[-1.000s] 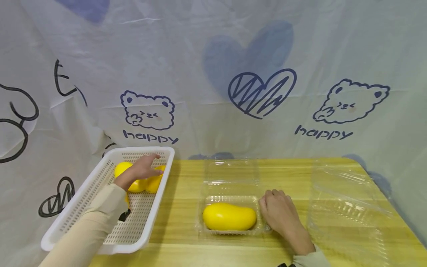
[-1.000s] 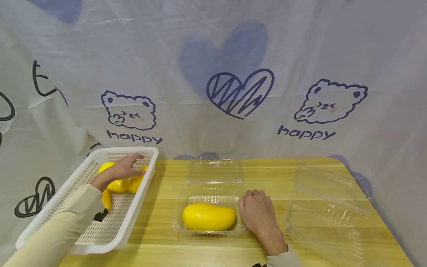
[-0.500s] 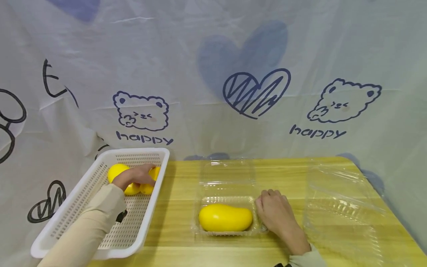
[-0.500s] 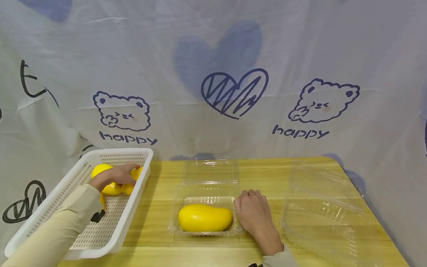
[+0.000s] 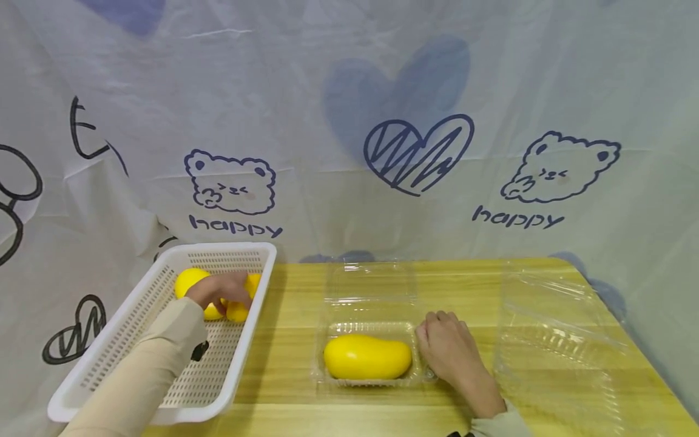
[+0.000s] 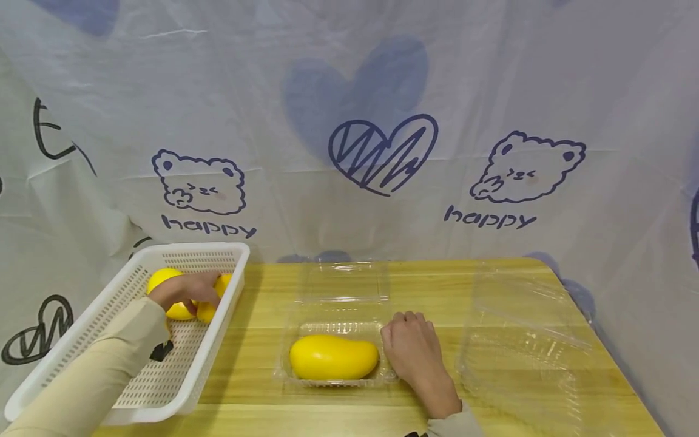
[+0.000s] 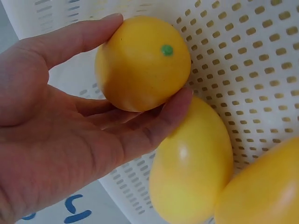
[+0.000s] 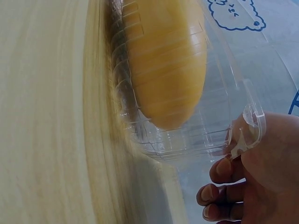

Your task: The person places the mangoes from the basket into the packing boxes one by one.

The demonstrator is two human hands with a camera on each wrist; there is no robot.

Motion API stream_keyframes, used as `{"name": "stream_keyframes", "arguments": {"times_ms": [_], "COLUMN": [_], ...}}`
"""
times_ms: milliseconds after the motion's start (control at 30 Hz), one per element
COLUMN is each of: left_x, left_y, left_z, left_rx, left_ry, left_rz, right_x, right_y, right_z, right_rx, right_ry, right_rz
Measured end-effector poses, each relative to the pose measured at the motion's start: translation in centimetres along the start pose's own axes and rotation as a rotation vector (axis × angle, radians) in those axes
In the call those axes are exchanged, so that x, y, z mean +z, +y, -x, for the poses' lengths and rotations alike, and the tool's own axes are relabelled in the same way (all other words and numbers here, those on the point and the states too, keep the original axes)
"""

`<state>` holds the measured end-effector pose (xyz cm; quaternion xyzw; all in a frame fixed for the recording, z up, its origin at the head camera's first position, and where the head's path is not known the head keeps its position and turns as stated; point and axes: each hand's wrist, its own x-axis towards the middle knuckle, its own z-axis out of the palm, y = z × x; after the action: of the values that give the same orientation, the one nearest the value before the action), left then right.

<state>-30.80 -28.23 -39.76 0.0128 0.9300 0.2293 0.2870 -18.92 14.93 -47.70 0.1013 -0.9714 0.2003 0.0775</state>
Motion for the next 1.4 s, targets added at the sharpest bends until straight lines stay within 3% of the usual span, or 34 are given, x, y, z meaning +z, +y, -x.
{"name": "stream_keyframes", "arguments": {"times_ms": [433, 833, 1200, 1400], "left_x": [-0.7, -1.0, -1.7, -2.3], "left_y": [0.0, 1.2, 2.7, 3.2], "left_z": [1.1, 2.8, 5.8, 6.1], "left_rx": [0.0, 0.078, 0.19, 0.286], "left_ry": [0.013, 0.068, 0.264, 0.297], "left_rz": [0.084, 0.052, -0.046, 0.037], "right_x": [0.1, -0.4, 0.2, 0.1], "right_y": [-0.1, 0.3, -0.2, 0.0], "right_z": [0.2, 0.5, 0.2, 0.2], "right_rx": [-0.005, -0.008, -0.023, -0.026], "right_ry": [-0.016, 0.022, 0.012, 0.017], "right_rz": [-0.005, 0.038, 0.037, 0.044]}}
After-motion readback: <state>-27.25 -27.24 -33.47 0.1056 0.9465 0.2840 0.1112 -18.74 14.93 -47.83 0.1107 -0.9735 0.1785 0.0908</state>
